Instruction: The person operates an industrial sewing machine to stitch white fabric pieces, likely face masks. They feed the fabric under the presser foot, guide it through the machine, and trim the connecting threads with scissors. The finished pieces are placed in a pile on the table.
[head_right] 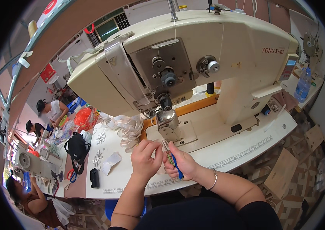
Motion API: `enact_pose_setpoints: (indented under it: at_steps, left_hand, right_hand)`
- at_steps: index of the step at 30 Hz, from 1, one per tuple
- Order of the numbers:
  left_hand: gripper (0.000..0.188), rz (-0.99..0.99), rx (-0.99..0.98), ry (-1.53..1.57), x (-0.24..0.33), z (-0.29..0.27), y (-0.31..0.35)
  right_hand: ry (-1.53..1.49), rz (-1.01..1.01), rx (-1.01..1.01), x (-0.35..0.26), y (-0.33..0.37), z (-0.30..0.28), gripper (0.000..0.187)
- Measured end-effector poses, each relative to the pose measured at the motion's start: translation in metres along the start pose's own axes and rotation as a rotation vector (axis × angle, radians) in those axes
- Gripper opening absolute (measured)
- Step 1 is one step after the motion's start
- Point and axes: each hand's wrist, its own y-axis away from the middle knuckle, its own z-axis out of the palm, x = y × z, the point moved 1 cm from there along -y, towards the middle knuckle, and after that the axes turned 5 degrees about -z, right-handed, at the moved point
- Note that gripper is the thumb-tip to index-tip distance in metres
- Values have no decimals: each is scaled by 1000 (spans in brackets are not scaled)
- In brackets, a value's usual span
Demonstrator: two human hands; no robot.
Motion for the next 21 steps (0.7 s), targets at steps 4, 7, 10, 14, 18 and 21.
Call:
enact_pose_setpoints:
  at_steps: [4,7,10,14,18,21]
  left_hand:
    - [13,-18,-14,9,-1,0,0]
    - [12,-16,-28,19,-4,3,2]
    - [10,-46,-10,8,-11,5,1]
    - [6,-145,77,18,-30,15,-14]
    - [7,-272,126,106,-41,31,-34]
    - [9,-241,195,138,-46,43,-38]
  right_hand:
    - [74,-33,30,1,-6,-2,54]
    - [141,-86,71,2,-7,-5,53]
    - [122,-175,210,0,-8,-6,53]
    - [-52,-336,319,-16,-6,-26,52]
    - [-20,-404,323,-26,6,-35,52]
    - [15,-406,372,-27,14,-41,52]
